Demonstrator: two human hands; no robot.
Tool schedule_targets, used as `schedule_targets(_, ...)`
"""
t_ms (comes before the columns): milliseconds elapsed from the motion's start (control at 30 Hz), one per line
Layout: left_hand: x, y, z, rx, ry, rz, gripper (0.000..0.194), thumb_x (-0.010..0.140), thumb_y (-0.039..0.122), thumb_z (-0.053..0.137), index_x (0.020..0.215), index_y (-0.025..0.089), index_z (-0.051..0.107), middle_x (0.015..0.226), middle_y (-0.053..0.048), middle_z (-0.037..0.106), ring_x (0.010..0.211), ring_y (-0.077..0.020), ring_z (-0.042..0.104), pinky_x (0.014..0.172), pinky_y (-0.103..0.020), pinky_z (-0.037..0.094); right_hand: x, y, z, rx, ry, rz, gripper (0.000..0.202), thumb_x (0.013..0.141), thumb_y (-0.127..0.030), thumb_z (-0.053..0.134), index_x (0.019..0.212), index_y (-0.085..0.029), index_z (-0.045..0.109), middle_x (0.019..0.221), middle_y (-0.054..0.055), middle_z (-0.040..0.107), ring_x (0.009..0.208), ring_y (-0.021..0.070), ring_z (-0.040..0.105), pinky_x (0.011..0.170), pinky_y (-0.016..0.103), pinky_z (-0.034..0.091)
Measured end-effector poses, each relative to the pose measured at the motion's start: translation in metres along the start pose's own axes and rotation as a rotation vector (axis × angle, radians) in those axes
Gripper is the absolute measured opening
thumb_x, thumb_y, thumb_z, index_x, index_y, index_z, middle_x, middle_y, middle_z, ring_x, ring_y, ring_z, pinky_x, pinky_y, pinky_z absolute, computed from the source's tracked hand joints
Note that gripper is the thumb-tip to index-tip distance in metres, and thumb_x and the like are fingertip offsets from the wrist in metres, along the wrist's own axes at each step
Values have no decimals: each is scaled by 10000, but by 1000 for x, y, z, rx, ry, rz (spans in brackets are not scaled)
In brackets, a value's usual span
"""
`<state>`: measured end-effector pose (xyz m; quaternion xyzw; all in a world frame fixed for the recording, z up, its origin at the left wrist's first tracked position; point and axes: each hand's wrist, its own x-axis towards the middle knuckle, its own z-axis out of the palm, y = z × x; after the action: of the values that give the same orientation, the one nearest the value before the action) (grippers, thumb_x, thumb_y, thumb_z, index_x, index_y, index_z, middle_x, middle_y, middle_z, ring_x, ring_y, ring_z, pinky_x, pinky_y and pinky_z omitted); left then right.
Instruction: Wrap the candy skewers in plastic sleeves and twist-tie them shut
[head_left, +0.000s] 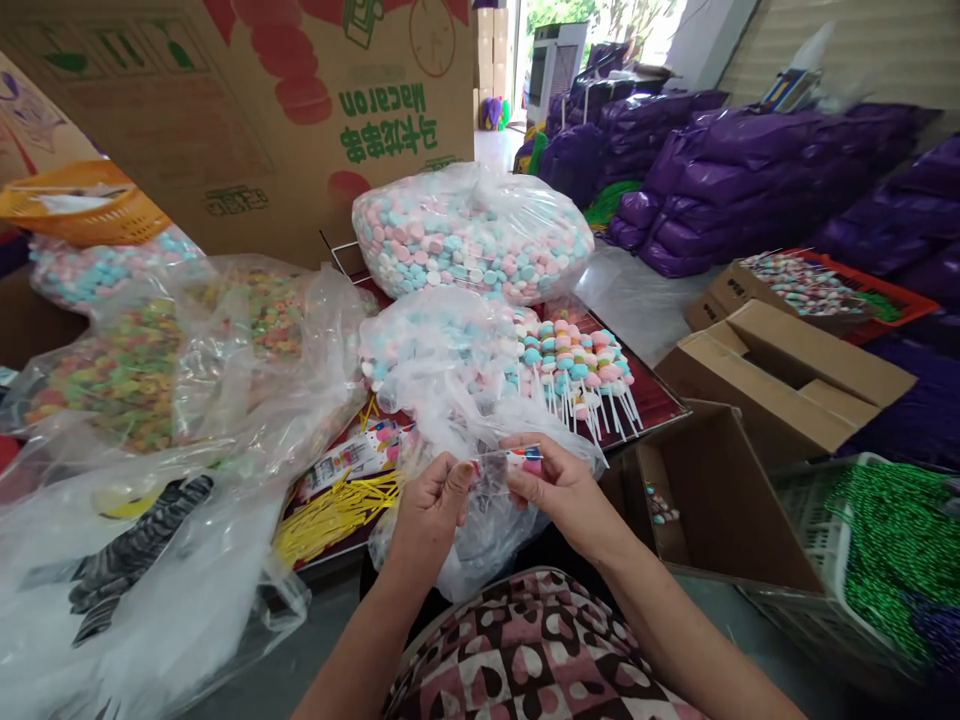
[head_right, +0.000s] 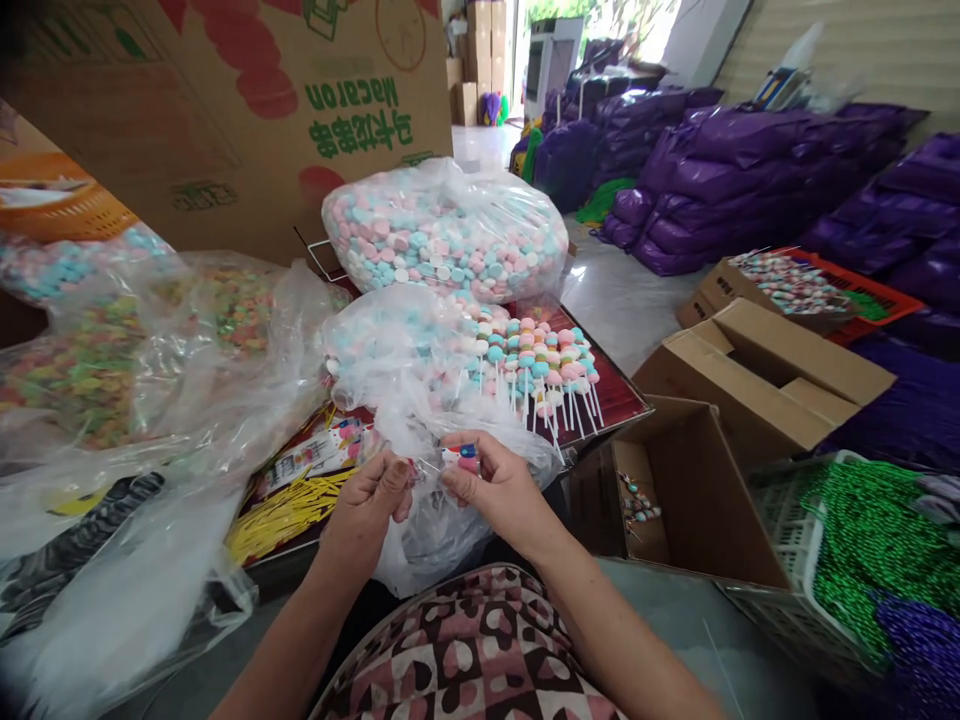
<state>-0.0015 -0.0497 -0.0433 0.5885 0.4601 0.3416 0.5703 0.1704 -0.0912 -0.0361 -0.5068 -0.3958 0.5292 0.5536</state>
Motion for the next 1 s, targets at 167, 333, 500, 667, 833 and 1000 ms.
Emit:
schedule_targets(167,4,11,6,-19,-55,13,413,826,597,623,789,185,610,601,32,534,584,-108,491,592,-237,380,0,4,-7,-101,85,-38,366,781,-511,693,633,-196,579,506,-44,520,474,98,436,487,233,353)
schedule_targets(333,7,8,13,-167,-69,-58,437,829,596,623,708,181,555,521,64,427,477,-71,381,504,-221,308,-2,3,-11,-324,73,-122,569,908,-587,487,500,-196,546,455,-11,517,456,108,459,490,243,350)
schedule_targets(500,8,3,18,-240,-3,-107,505,799,660,615,670,185,502,492,84,359,417,-48,301,437,-212,256,4,-3,-10,-433,66,-159,550,940,-548,454,523,-197,534,501,-5,540,488,112,495,494,229,382)
schedule_targets(667,14,0,13,-284,66,-62,447,777,612,676,728,177,586,471,92,356,399,-44,303,426,-212,271,14,-18,-24,-494,86,-175,400,890,-510,548,671,-190,647,566,-8,585,516,118,523,497,220,415)
schedule_targets(833,17,0,7,-515,198,-77,504,733,608,724,647,165,499,576,71,444,434,-29,352,433,-205,311,40,-35,-61,-936,399,-213,368,915,-460,495,935,-187,741,715,35,703,642,177,637,621,274,460)
schedule_targets(1000,15,-1,5,-585,161,-74,489,740,601,729,677,178,490,497,100,367,404,-37,352,460,-214,356,67,-37,-70,-1500,318,90,452,907,-428,528,1280,-197,639,943,121,760,911,294,704,742,356,483)
